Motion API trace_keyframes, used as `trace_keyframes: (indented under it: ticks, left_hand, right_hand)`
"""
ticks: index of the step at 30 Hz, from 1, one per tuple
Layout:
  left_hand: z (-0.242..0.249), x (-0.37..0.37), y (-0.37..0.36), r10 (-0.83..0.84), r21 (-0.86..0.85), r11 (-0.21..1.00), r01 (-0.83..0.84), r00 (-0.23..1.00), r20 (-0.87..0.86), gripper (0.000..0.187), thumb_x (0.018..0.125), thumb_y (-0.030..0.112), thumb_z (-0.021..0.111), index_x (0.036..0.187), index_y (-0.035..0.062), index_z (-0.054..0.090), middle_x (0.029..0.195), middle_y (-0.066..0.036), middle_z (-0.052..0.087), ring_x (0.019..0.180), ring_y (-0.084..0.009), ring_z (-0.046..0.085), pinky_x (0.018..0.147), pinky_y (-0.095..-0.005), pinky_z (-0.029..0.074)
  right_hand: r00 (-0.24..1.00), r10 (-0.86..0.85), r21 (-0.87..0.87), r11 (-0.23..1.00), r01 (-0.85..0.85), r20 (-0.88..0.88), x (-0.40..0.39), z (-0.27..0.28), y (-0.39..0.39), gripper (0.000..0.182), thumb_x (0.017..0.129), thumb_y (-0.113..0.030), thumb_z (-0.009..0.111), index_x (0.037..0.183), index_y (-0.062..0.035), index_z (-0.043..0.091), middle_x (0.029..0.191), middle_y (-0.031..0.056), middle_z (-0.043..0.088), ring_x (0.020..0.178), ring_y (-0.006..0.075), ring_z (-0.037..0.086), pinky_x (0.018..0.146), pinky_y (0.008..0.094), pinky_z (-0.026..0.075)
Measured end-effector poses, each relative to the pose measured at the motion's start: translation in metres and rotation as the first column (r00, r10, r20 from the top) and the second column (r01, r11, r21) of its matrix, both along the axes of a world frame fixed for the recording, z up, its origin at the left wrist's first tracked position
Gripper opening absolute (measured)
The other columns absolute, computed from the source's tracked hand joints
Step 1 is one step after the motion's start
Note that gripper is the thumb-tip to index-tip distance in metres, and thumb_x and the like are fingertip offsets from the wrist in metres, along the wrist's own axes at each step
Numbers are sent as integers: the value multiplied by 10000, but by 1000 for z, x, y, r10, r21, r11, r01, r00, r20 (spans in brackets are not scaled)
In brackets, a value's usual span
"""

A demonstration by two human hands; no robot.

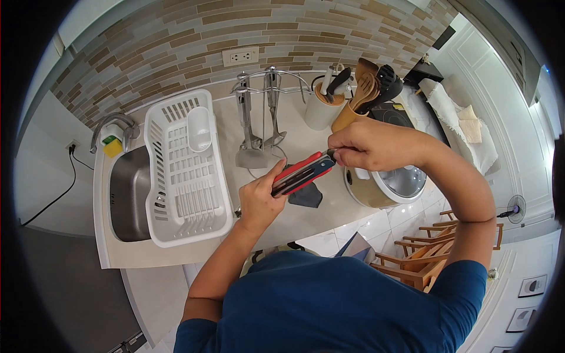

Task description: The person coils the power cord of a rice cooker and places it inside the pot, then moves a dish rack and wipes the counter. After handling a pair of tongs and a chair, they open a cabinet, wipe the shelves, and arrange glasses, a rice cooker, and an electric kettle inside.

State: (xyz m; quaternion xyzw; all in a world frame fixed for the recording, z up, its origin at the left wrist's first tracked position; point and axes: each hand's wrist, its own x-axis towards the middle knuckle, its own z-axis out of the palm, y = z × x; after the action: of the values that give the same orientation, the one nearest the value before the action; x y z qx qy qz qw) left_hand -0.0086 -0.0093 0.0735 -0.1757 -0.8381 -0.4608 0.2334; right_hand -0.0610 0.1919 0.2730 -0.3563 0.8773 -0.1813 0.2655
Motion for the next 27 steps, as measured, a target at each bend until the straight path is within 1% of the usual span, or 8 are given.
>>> trace_keyframes:
  ticks: [7,9,17,19,21,23,24,27]
  left_hand:
    - [23,-2,-7,-270,155,960,234,921,280,415,642,13,663,1056,39,646,671,-145,630,529,-256,586,547,-300,478]
    - [26,-3,-9,-345,171,938,301,854,390,353,660,9,652,1013,7,646,615,-131,589,485,-189,514,532,-270,447]
    - [7,-8,0,-383,290,914,283,837,391,217,706,56,685,897,-32,632,545,3,451,496,-66,360,466,-230,328]
    - [7,-9,11,-340,317,923,219,849,404,212,718,81,704,887,-24,628,563,18,467,505,-61,366,467,-225,325]
    - [11,-10,22,-214,338,939,64,879,427,380,700,115,720,1053,5,629,522,17,445,473,-59,383,473,-226,369]
    - [13,-11,27,-209,324,944,66,877,432,427,702,132,726,1093,5,612,521,22,443,466,-62,391,470,-225,370]
    - [14,-11,29,-208,315,947,67,875,438,474,703,149,733,1133,5,594,520,26,441,460,-64,399,466,-224,372]
    - [15,-10,33,-209,322,944,75,890,405,327,713,139,749,976,14,599,572,38,461,501,-50,409,472,-222,357]
  right_hand:
    - [999,37,-13,999,-37,10,2,10,4,156,851,-122,502,781,9,548,604,145,526,567,278,522,563,367,402]
    - [999,47,-13,999,-47,6,1,8,5,154,851,-125,506,781,6,547,590,133,509,549,255,504,550,355,393]
    - [999,34,-123,992,-29,38,-9,-10,12,197,872,-179,534,788,-1,550,555,84,441,510,178,452,518,337,366]
    - [995,-91,-154,985,84,-42,-19,-16,11,304,904,-287,547,788,-5,551,559,68,443,532,152,480,521,321,381]
    - [981,-193,-225,955,196,34,-22,-29,9,352,924,-362,530,848,-21,566,607,42,481,571,118,505,533,284,416]
    - [917,-331,-466,790,398,222,-24,-52,10,340,937,-362,512,962,-26,566,715,21,523,601,94,515,545,247,448]
    - [916,-332,-468,788,400,223,-19,-56,8,340,937,-362,512,962,-26,566,715,21,523,601,94,515,545,247,448]
    - [827,-322,-528,650,547,460,-3,-68,7,302,949,-307,503,1063,-27,517,868,22,519,670,89,534,606,233,475]
